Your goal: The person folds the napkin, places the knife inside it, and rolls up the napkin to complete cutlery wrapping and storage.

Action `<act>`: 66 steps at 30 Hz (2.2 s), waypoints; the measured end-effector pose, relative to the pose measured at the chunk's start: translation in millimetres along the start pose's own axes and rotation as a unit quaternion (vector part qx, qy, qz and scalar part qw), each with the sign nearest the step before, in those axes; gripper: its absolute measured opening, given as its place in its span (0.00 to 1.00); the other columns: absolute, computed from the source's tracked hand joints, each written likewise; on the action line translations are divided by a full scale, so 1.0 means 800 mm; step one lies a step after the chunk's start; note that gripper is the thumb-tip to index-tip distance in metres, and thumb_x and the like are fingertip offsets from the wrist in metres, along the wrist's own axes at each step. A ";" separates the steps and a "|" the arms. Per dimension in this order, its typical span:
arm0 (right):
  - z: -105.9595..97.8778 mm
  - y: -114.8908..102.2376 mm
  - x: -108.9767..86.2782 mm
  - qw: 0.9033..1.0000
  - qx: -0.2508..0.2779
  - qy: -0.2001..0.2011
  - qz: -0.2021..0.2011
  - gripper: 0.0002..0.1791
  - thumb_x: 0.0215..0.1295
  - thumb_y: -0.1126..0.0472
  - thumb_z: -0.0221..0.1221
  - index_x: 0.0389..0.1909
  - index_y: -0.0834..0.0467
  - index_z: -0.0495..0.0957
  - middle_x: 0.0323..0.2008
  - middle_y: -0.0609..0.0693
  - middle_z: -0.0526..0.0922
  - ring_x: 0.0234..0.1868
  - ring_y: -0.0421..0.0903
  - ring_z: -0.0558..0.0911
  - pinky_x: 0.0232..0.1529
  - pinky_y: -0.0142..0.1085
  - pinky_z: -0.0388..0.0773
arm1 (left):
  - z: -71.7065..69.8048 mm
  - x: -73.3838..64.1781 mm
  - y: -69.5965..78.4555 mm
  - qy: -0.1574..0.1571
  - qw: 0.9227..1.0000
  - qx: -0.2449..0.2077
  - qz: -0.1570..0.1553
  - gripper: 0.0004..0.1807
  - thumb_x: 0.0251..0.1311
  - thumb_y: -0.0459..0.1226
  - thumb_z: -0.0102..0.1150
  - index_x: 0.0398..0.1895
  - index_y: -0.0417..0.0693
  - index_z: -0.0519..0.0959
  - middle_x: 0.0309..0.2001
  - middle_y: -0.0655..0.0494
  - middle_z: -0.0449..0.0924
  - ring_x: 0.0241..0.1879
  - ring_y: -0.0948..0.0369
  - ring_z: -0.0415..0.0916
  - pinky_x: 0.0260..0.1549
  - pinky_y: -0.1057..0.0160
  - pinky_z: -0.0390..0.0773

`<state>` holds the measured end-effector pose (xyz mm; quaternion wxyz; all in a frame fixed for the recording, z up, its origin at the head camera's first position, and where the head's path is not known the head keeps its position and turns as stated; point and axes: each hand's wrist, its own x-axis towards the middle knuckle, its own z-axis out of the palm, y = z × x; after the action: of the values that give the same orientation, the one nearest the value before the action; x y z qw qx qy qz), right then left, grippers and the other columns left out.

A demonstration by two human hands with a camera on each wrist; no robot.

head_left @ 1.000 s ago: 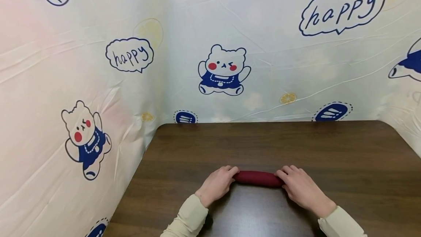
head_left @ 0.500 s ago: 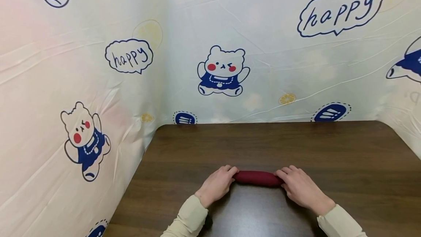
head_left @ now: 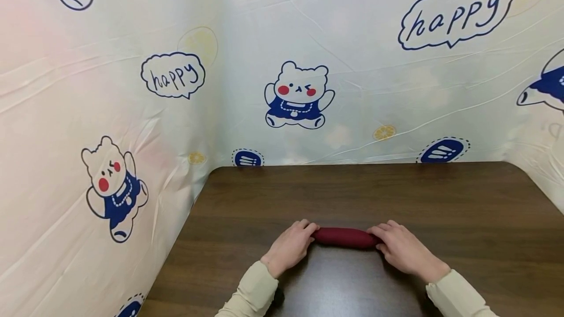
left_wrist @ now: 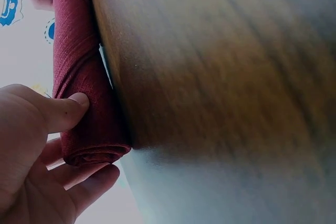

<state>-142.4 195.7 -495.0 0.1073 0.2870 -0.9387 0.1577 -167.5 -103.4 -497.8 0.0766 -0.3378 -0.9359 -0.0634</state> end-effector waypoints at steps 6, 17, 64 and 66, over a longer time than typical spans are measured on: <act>-0.002 0.009 0.003 0.999 0.043 -0.028 0.007 0.16 0.57 0.66 0.64 0.48 0.56 0.80 0.43 0.46 0.84 0.43 0.44 0.78 0.44 0.42 0.77 | -0.002 -0.001 0.001 0.005 1.000 0.010 -0.010 0.14 0.66 0.38 0.56 0.54 0.53 0.77 0.45 0.58 0.78 0.42 0.59 0.77 0.43 0.63 0.78; -0.007 0.017 0.007 0.994 0.091 -0.060 0.029 0.17 0.61 0.63 0.62 0.52 0.56 0.80 0.43 0.45 0.83 0.44 0.45 0.78 0.44 0.43 0.77 | -0.002 0.003 0.002 0.017 0.999 0.032 -0.016 0.17 0.65 0.37 0.57 0.57 0.53 0.76 0.45 0.55 0.73 0.43 0.58 0.73 0.39 0.63 0.75; -0.003 0.017 0.016 0.979 0.125 -0.077 0.144 0.20 0.65 0.60 0.58 0.57 0.59 0.78 0.43 0.49 0.78 0.48 0.51 0.73 0.47 0.47 0.72 | -0.014 -0.002 0.001 -0.016 0.999 0.045 0.015 0.28 0.61 0.40 0.61 0.66 0.61 0.70 0.58 0.55 0.71 0.58 0.54 0.68 0.54 0.51 0.69; -0.002 0.017 0.016 0.979 0.122 -0.074 0.143 0.20 0.65 0.60 0.57 0.57 0.59 0.78 0.43 0.49 0.78 0.47 0.50 0.73 0.46 0.47 0.72 | -0.014 -0.002 0.001 -0.015 0.999 0.049 0.017 0.29 0.61 0.40 0.61 0.66 0.61 0.69 0.58 0.54 0.71 0.59 0.54 0.68 0.54 0.51 0.69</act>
<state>-160.4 200.2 -492.8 -0.0223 0.1715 -0.9492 0.2628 -164.4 -105.7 -486.8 0.0805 -0.3501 -0.9332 -0.0107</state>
